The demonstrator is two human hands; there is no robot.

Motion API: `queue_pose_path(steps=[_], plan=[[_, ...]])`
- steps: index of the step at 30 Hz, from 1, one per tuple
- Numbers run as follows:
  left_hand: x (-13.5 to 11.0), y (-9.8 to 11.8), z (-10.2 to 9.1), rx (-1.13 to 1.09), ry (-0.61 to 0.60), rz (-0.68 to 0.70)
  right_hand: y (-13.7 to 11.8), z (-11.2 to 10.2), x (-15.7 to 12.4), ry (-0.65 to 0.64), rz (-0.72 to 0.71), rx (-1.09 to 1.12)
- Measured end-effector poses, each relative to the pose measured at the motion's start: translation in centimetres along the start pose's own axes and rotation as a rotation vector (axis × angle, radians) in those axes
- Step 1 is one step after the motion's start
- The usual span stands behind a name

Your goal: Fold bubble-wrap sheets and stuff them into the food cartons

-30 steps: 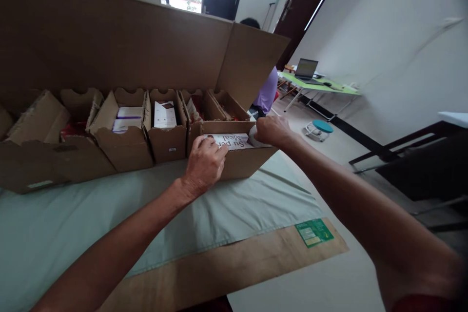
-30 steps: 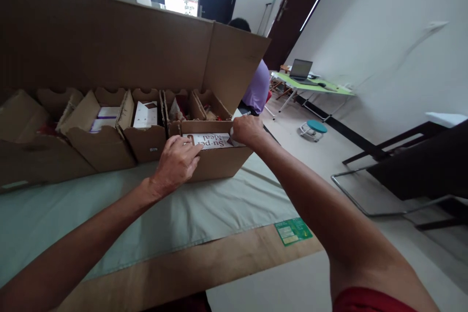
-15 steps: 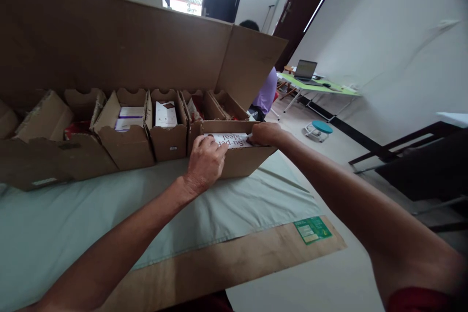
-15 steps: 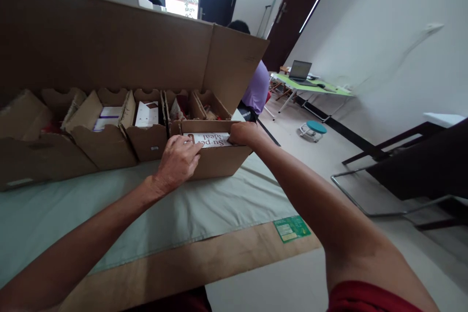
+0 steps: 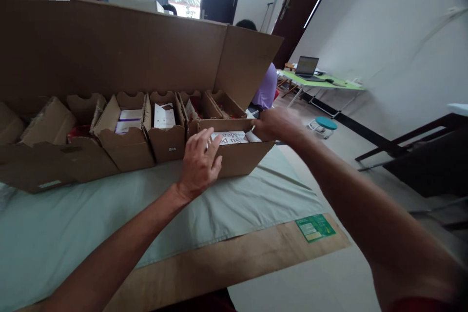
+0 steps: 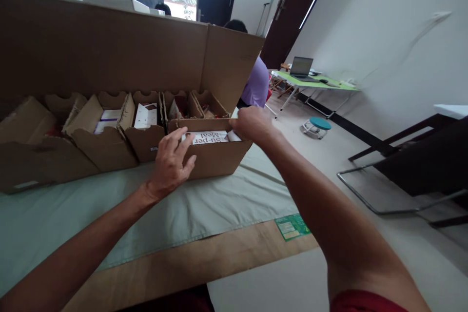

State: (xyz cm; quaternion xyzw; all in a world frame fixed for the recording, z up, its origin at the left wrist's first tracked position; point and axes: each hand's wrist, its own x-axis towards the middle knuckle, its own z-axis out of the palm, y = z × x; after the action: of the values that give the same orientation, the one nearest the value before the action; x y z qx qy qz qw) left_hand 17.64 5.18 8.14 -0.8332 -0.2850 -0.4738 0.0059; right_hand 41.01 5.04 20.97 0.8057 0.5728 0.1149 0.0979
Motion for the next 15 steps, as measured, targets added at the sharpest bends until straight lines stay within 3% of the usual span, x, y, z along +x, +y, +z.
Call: queue_pose_path(steps=[2, 4, 7, 10, 13, 15], plan=[[-1.3, -0.5, -0.3, -0.076, 0.094, -0.087, 3.0, 0.5, -2.0, 0.180, 0.045, 0.157], [-2.7, -1.3, 0.0, -0.173, 0.119, -0.242, 5.8, 2.7, -4.0, 0.281, 0.029, 0.406], [-4.2, -2.5, 1.6, -0.357, 0.038, -0.521, 7.7, 8.3, -5.9, 0.180, -0.024, 0.844], [-4.3, -3.0, 3.8, -0.540, -0.030, -0.701, 5.8, 13.3, -5.9, 0.048, -0.111, 1.180], [-3.6, -2.7, 5.2, -0.718, -0.034, -0.673, 2.4, 15.7, -4.8, 0.090, -0.129, 1.480], [-3.1, -2.2, 5.4, -0.791, -0.031, -0.626, 0.8, 16.3, -4.4, 0.159, -0.084, 1.565]])
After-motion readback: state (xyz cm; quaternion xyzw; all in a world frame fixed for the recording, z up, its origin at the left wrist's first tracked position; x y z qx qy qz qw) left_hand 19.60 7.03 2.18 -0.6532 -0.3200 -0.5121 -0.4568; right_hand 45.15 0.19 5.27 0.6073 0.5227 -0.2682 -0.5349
